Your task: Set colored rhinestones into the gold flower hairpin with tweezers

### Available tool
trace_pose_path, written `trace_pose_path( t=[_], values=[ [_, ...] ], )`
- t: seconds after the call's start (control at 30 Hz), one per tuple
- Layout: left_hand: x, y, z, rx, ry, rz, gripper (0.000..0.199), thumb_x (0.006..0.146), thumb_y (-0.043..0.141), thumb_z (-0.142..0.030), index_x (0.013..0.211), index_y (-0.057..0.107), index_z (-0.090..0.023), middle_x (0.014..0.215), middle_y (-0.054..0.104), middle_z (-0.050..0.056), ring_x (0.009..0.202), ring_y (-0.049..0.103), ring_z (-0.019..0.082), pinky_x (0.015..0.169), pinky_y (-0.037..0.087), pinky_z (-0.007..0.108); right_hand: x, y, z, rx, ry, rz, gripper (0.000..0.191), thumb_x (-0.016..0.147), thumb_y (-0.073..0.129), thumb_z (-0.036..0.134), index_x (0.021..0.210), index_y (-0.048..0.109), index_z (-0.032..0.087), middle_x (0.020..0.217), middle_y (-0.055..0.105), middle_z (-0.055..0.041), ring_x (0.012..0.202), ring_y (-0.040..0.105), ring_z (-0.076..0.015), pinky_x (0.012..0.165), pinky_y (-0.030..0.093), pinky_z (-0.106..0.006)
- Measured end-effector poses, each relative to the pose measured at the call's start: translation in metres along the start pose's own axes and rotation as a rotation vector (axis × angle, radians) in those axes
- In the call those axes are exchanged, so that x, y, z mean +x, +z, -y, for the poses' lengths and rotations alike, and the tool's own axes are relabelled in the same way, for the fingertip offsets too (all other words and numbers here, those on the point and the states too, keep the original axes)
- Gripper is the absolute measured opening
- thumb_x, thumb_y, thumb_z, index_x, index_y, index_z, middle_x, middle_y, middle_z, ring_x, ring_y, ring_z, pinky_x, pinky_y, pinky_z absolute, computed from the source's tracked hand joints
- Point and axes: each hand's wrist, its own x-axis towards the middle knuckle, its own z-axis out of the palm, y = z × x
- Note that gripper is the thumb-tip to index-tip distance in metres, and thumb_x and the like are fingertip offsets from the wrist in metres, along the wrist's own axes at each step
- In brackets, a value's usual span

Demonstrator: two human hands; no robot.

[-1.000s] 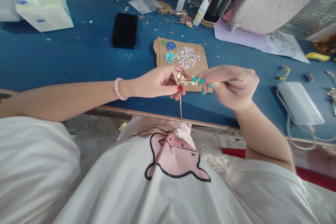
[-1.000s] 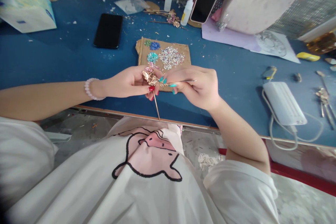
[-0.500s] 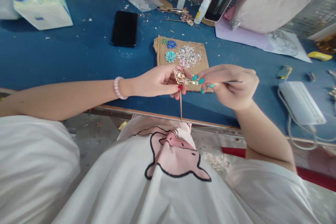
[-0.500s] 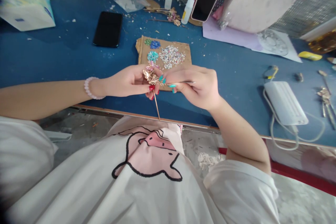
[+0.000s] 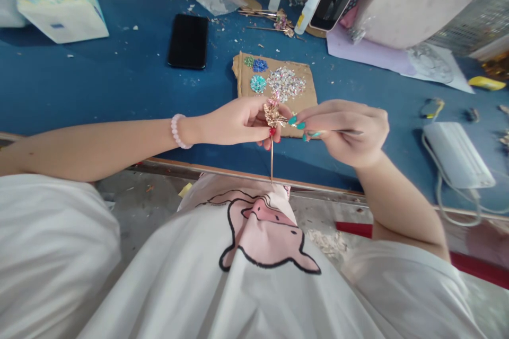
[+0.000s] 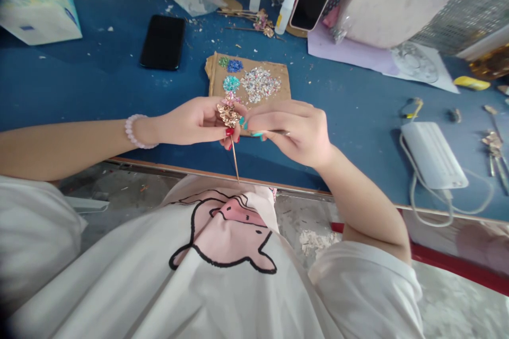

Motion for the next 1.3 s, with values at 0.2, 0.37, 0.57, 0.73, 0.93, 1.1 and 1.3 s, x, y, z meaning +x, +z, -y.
trace_pose_path(
  t=[0.2,0.37,0.57,0.73,0.93,1.1,1.3],
  values=[
    [-0.0004,-0.0014,0.0,0.028,-0.009,0.005,0.038,0.09,0.072,-0.016,0.126,0.059,-0.017,0.098,0.077,0.002,0.077,0.076,0.013,0.073,0.063,0.025,0.001,0.0006,-0.0012,-0.023,-0.03,-0.009,0.014,0.109,0.063,0.023,0.105,0.076,0.022,0.101,0.085,-0.0025,0.093,0.085,-0.0149,0.079,0.068,-0.023],
    [-0.001,-0.0009,0.0003,0.025,-0.004,0.019,0.037,0.09,0.071,-0.016,0.124,0.058,-0.018,0.096,0.076,0.0,0.076,0.075,0.011,0.072,0.061,0.024,0.001,-0.0003,-0.0032,-0.046,-0.04,-0.007,0.015,0.11,0.062,0.026,0.106,0.076,0.025,0.1,0.086,-0.0027,0.092,0.086,-0.0156,0.077,0.069,-0.023],
    [0.0,-0.0001,0.0005,0.01,-0.001,0.013,0.036,0.088,0.071,-0.015,0.122,0.059,-0.019,0.092,0.075,-0.002,0.074,0.074,0.01,0.071,0.061,0.023,-0.0004,-0.0018,-0.0022,-0.104,-0.004,0.03,0.025,0.113,0.057,0.04,0.103,0.078,0.033,0.1,0.087,0.0008,0.088,0.086,-0.0163,0.072,0.071,-0.025],
    [0.0002,-0.001,0.0031,0.019,0.005,0.018,0.035,0.088,0.072,-0.016,0.121,0.061,-0.019,0.093,0.076,0.0,0.075,0.075,0.011,0.071,0.062,0.023,-0.0001,-0.0013,-0.0041,-0.063,-0.048,0.026,0.016,0.11,0.063,0.034,0.113,0.078,0.031,0.099,0.086,0.0007,0.091,0.085,-0.0162,0.074,0.07,-0.026],
    [0.0002,-0.0014,0.0041,0.039,0.003,0.014,0.035,0.089,0.07,-0.016,0.123,0.063,-0.019,0.094,0.077,-0.001,0.075,0.075,0.01,0.071,0.062,0.022,0.0015,-0.0021,-0.0032,-0.057,-0.046,0.058,0.017,0.109,0.063,0.028,0.113,0.079,0.033,0.099,0.086,0.0017,0.094,0.085,-0.0165,0.08,0.07,-0.026],
    [0.0004,-0.0012,0.0028,0.022,-0.009,0.012,0.036,0.089,0.072,-0.017,0.124,0.062,-0.018,0.095,0.077,0.0,0.075,0.075,0.011,0.072,0.063,0.023,0.002,-0.0016,-0.0027,-0.076,-0.072,0.033,0.016,0.111,0.063,0.027,0.104,0.076,0.022,0.094,0.085,-0.002,0.09,0.085,-0.0151,0.075,0.068,-0.024],
    [0.0007,-0.0007,0.0023,0.032,-0.013,0.009,0.034,0.09,0.072,-0.017,0.122,0.062,-0.018,0.094,0.078,0.0,0.075,0.076,0.011,0.07,0.063,0.023,0.0009,-0.0018,-0.0046,-0.066,-0.049,0.035,0.015,0.109,0.063,0.03,0.108,0.078,0.029,0.097,0.086,-0.0001,0.09,0.086,-0.0174,0.072,0.069,-0.026]
  ],
)
